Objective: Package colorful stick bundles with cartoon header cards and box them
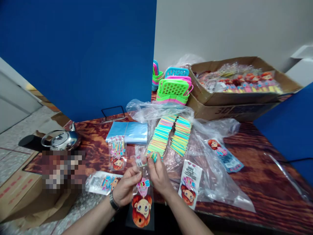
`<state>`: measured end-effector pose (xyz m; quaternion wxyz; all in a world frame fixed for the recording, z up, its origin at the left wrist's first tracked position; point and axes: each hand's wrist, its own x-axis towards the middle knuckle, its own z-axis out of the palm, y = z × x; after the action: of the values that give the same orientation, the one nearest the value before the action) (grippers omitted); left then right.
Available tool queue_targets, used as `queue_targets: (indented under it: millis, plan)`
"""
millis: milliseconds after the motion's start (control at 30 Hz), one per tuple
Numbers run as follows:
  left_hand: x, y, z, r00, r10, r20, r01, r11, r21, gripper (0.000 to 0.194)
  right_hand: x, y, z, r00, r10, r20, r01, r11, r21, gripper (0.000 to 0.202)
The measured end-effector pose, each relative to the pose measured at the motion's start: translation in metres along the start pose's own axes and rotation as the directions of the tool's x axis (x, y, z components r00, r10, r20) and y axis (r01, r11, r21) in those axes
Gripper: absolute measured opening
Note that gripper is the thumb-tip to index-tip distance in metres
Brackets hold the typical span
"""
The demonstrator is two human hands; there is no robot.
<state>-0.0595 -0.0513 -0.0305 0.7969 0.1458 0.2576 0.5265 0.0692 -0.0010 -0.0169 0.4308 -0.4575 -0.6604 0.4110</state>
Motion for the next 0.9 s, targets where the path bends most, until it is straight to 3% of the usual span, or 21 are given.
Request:
queue_targets:
  millis: [133,267,500,900]
  plan:
    - [0.000,0.005,0.002,0.999,0.008,0.033,-0.010,0.999,0.046,0.013,-0.005,0.000,-0.002,0.987,-0.160,0.034,0.161,0.987,-0.029,0.014]
    - [0.000,0.014,0.001,0.999,0.051,-0.015,-0.048,0.987,0.153,0.016,-0.003,-0.004,-0.007,0.950,-0.301,0.079,0.306,0.950,-0.067,0.012]
    - [-0.004,0.024,-0.006,0.994,0.097,-0.048,-0.081,0.961,0.265,0.016,-0.003,0.002,-0.015,0.978,-0.191,0.080,0.195,0.980,-0.045,0.014]
    - [-0.007,0.023,-0.011,0.992,0.109,-0.065,-0.074,0.914,0.399,0.019,-0.012,0.006,-0.019,0.957,-0.258,0.134,0.272,0.957,-0.098,0.014]
